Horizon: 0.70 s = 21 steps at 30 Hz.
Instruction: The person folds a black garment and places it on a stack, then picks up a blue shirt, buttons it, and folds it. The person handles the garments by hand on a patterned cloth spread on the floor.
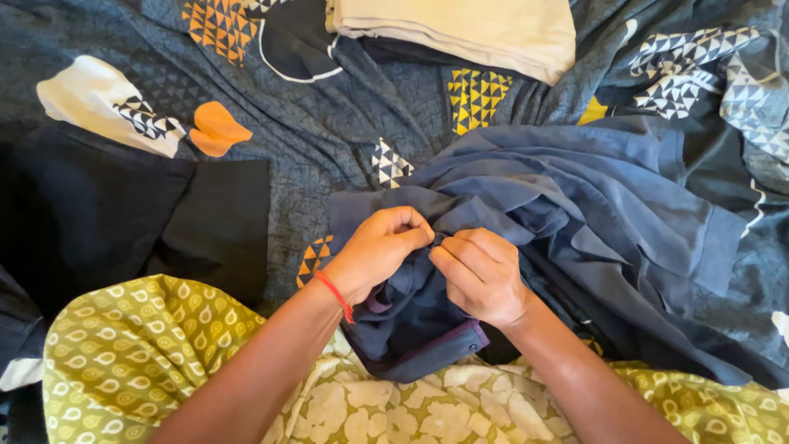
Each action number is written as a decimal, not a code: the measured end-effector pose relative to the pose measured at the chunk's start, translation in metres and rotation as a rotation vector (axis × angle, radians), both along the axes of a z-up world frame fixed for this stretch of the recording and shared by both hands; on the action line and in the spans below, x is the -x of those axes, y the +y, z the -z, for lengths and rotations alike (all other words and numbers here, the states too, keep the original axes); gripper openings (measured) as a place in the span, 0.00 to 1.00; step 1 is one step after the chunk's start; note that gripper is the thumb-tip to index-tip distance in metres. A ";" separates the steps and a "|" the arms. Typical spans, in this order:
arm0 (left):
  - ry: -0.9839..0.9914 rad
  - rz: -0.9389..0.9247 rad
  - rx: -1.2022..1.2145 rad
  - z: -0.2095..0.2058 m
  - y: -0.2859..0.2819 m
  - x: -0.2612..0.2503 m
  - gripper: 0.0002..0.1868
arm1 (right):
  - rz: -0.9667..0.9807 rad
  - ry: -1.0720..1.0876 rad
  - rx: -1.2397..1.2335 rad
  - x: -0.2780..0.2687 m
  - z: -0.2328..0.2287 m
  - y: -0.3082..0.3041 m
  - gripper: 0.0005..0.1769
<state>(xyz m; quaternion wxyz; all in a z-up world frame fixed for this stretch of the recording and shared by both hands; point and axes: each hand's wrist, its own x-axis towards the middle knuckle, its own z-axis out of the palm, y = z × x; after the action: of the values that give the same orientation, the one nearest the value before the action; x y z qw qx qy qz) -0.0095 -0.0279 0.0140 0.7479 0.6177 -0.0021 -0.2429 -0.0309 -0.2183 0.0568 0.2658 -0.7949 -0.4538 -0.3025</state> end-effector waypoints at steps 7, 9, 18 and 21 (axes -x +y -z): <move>0.249 -0.081 0.139 0.001 -0.002 0.007 0.05 | -0.031 -0.107 -0.003 -0.004 0.002 -0.002 0.16; 0.180 -0.088 0.150 -0.007 -0.003 0.008 0.05 | -0.018 -0.099 -0.010 -0.004 0.002 -0.002 0.17; 0.020 0.022 -0.006 -0.014 0.007 0.001 0.06 | -0.043 -0.103 0.031 -0.001 0.004 -0.004 0.18; 0.148 -0.066 0.151 -0.001 0.000 0.002 0.06 | 0.002 -0.140 0.030 0.000 0.006 -0.004 0.18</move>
<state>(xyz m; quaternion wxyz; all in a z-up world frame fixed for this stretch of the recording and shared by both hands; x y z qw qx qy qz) -0.0112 -0.0280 0.0151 0.7980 0.5398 0.0550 -0.2623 -0.0312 -0.2219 0.0508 0.2210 -0.7761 -0.4751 -0.3509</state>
